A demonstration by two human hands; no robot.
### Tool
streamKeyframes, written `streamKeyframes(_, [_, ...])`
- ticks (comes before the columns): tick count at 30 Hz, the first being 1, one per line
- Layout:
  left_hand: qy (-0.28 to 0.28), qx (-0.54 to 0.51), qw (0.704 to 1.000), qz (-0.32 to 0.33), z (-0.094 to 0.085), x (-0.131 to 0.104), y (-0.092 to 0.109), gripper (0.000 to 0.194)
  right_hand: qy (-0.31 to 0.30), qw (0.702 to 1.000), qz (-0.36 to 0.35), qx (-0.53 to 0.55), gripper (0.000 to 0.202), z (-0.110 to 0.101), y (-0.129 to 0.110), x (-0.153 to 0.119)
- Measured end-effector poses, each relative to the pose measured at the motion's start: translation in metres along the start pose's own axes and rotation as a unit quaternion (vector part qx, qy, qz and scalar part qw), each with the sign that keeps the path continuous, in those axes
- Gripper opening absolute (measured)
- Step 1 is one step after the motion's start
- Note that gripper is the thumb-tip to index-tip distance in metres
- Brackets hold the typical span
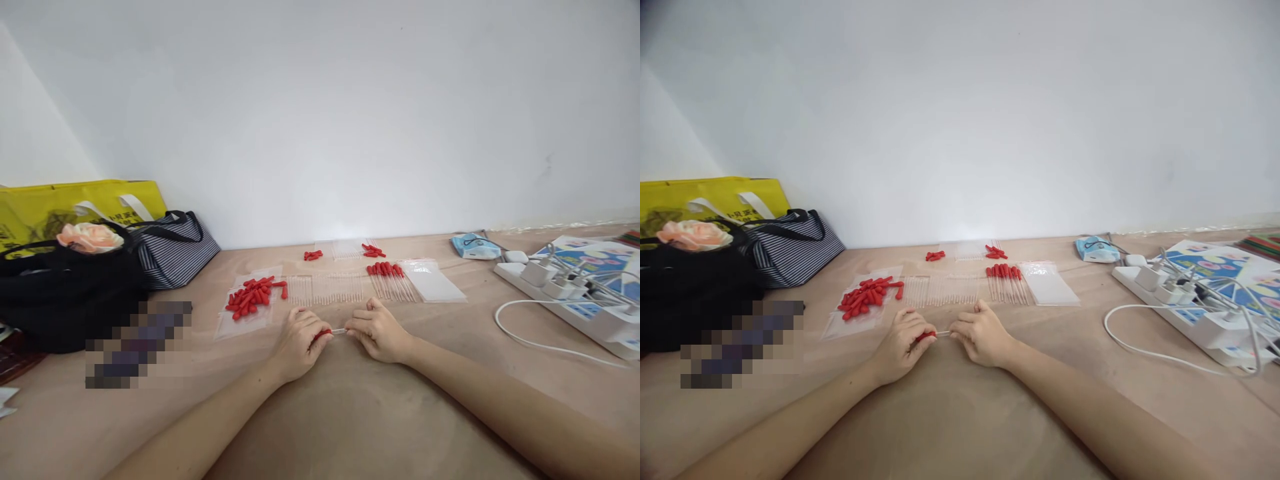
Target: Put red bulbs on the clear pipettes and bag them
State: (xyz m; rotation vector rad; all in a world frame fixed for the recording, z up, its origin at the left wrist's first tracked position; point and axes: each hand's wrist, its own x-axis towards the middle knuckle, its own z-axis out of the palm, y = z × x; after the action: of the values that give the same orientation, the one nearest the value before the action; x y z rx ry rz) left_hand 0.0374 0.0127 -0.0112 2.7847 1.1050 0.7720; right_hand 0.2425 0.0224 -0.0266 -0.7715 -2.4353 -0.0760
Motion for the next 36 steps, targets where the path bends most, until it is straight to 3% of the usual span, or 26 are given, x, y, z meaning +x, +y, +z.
streamKeyframes(14, [0.000,-0.001,0.999,0.037,-0.001,0.001,0.001,0.015,-0.049,0.998,0.024,0.034,0.019,0.003,-0.002,0.006])
streamKeyframes(23, [0.003,0.005,0.999,-0.037,-0.003,0.003,-0.005,0.015,-0.043,0.988,-0.036,-0.145,0.021,-0.007,0.010,0.007])
streamKeyframes(25, [0.018,0.010,0.996,-0.086,-0.004,0.003,-0.008,0.024,-0.042,0.985,0.008,-0.166,0.020,-0.006,0.017,0.004])
streamKeyframes(28, [0.030,0.003,0.988,-0.153,-0.003,0.003,-0.012,0.029,-0.003,0.978,0.152,-0.144,0.022,-0.004,0.031,0.001])
streamKeyframes(31, [0.013,-0.015,0.987,-0.158,-0.002,0.004,-0.014,0.022,0.024,0.951,0.293,-0.095,0.029,-0.008,0.047,0.004])
streamKeyframes(36, [0.000,-0.023,0.990,-0.140,-0.002,0.004,-0.012,0.014,-0.004,0.884,0.456,-0.106,0.028,-0.017,0.063,0.023])
